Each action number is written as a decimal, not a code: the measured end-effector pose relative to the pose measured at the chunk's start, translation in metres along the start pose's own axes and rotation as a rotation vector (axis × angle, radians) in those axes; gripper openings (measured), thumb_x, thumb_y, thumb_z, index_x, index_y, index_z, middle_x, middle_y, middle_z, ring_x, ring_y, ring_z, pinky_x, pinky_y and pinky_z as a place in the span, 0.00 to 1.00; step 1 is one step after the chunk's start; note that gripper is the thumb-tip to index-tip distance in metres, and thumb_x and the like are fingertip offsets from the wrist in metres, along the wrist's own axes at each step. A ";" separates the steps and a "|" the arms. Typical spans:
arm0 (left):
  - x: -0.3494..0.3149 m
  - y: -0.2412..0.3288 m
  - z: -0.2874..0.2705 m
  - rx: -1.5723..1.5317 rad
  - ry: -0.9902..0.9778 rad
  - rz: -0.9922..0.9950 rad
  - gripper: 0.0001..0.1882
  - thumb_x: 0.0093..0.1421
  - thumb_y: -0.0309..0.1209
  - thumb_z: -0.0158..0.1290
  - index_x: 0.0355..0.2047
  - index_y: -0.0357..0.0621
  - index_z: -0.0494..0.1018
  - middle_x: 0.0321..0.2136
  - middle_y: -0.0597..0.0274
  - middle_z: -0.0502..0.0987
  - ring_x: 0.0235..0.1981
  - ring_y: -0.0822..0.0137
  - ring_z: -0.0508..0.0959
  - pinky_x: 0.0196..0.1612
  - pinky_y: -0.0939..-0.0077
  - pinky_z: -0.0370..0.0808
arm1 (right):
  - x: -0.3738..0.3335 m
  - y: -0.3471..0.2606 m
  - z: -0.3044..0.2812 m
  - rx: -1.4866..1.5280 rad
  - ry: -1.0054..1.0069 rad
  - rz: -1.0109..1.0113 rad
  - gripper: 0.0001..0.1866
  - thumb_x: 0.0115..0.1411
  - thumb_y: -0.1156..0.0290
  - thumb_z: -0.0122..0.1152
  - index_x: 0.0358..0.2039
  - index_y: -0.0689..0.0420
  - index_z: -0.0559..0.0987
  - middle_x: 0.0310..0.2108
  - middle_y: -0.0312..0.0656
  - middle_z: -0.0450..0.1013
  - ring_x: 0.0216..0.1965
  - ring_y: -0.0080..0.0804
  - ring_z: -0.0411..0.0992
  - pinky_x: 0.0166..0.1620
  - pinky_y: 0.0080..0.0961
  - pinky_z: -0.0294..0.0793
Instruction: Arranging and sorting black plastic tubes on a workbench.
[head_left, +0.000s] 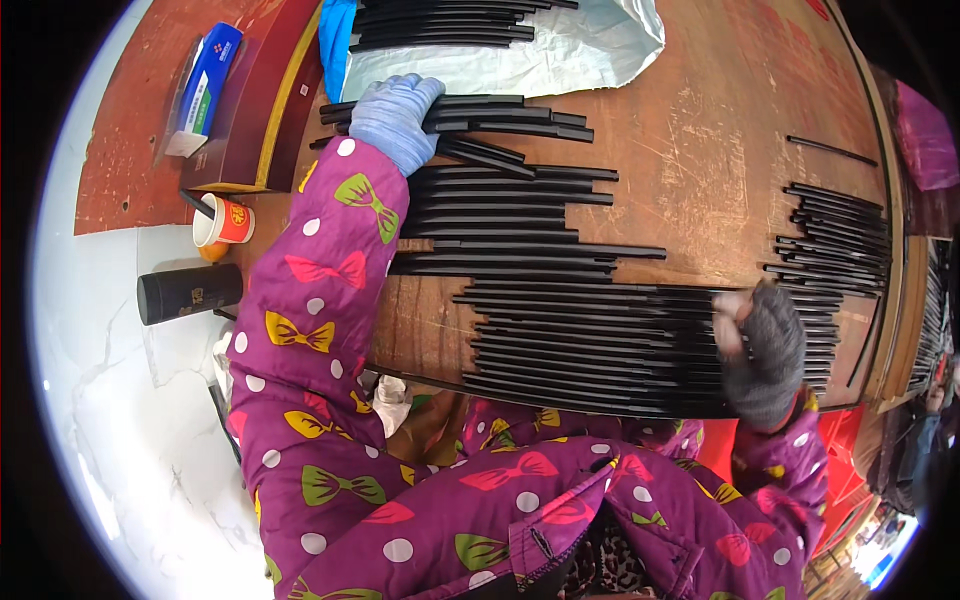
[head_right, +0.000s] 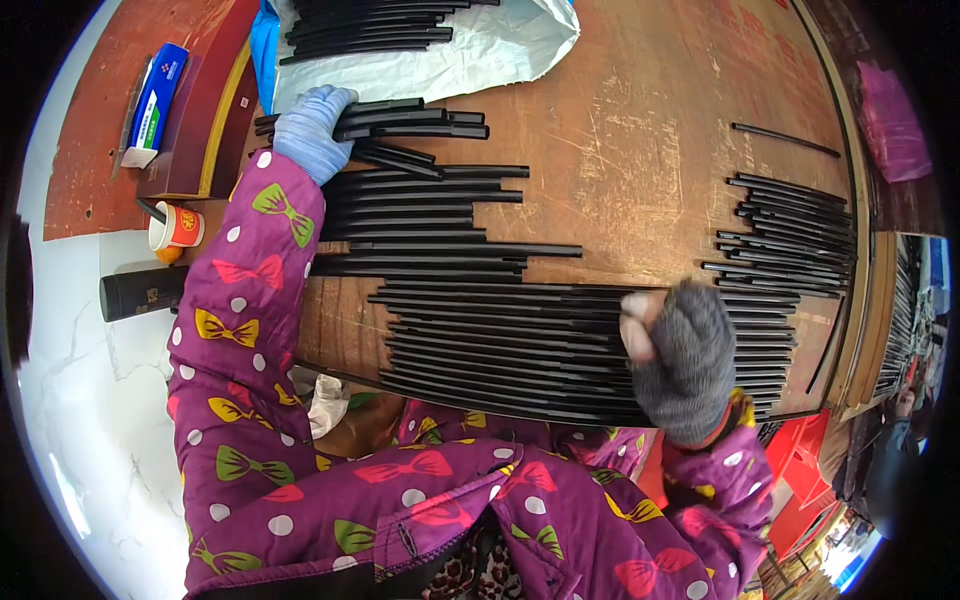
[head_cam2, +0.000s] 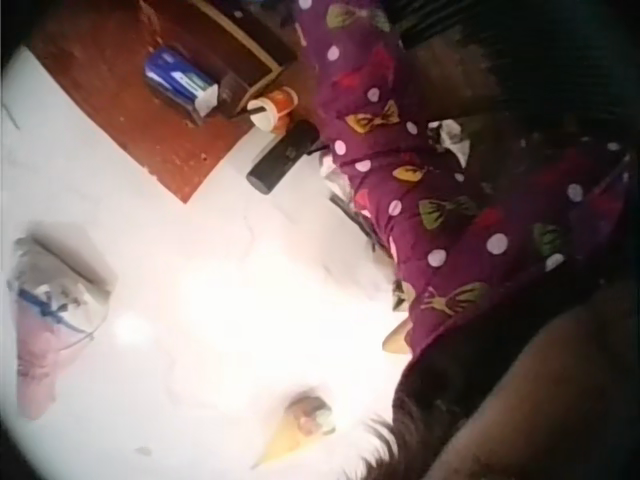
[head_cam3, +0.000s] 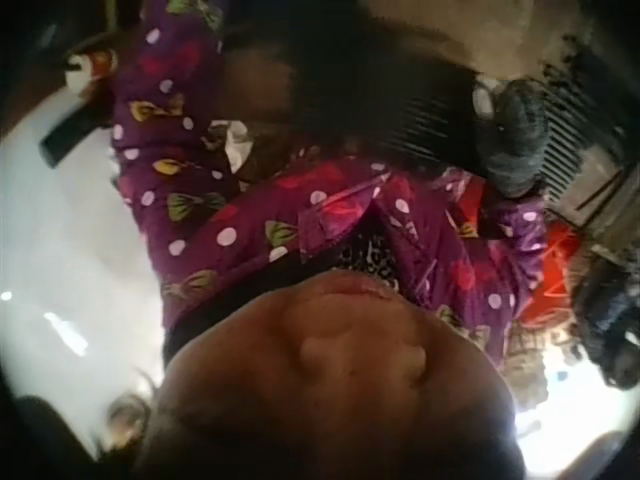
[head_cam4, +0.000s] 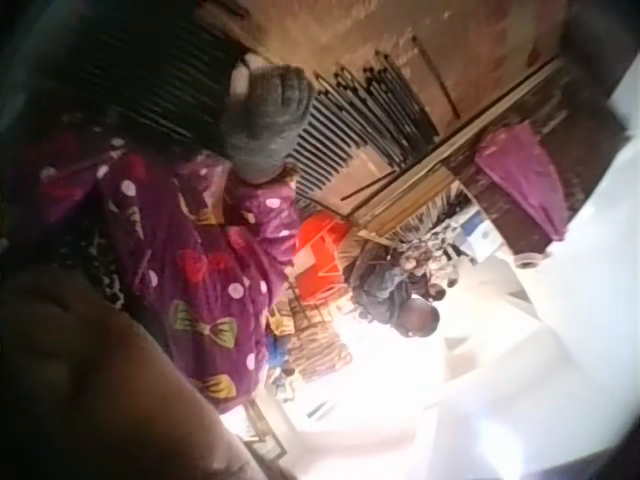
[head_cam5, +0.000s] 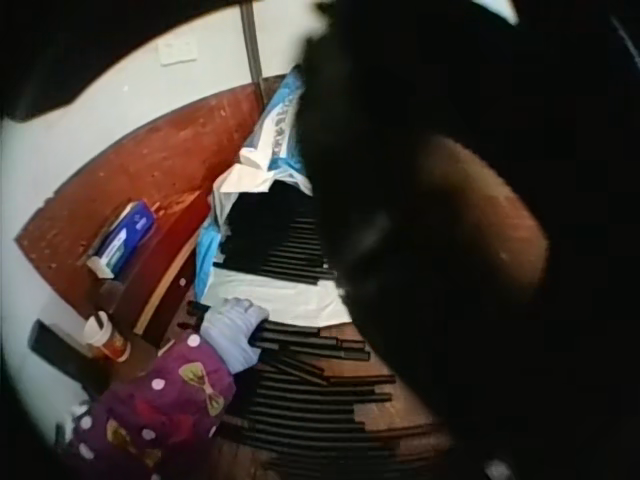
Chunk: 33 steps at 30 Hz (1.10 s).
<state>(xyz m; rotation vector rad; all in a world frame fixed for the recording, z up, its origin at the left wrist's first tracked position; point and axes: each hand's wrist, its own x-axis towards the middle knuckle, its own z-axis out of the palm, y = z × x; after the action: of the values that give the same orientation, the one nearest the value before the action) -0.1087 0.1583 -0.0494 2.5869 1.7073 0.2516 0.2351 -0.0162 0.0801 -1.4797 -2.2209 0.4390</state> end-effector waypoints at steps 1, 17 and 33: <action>-0.003 -0.002 0.001 -0.008 0.029 0.011 0.24 0.38 0.26 0.58 0.40 0.45 0.69 0.35 0.55 0.72 0.41 0.54 0.70 0.45 0.66 0.68 | 0.017 -0.001 -0.001 -0.097 0.009 -0.103 0.10 0.45 0.78 0.59 0.31 0.59 0.74 0.23 0.42 0.67 0.26 0.40 0.67 0.32 0.31 0.66; -0.012 0.000 -0.009 -0.044 -0.078 0.026 0.26 0.35 0.30 0.57 0.40 0.46 0.69 0.36 0.57 0.70 0.41 0.56 0.69 0.47 0.65 0.64 | 0.275 0.059 0.172 -0.401 -0.140 -0.039 0.18 0.50 0.63 0.54 0.41 0.57 0.71 0.36 0.52 0.72 0.39 0.49 0.70 0.42 0.39 0.69; -0.014 -0.008 0.003 -0.073 0.228 0.266 0.21 0.33 0.23 0.57 0.33 0.44 0.68 0.54 0.62 0.63 0.55 0.59 0.62 0.57 0.62 0.58 | 0.205 0.041 0.105 0.269 -0.562 0.126 0.17 0.48 0.59 0.64 0.25 0.62 0.76 0.20 0.36 0.70 0.26 0.23 0.67 0.33 0.23 0.68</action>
<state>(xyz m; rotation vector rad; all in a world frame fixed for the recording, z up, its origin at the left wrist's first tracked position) -0.1209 0.1490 -0.0552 2.8177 1.3713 0.6273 0.1445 0.1870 0.0073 -1.4801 -2.3438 1.2758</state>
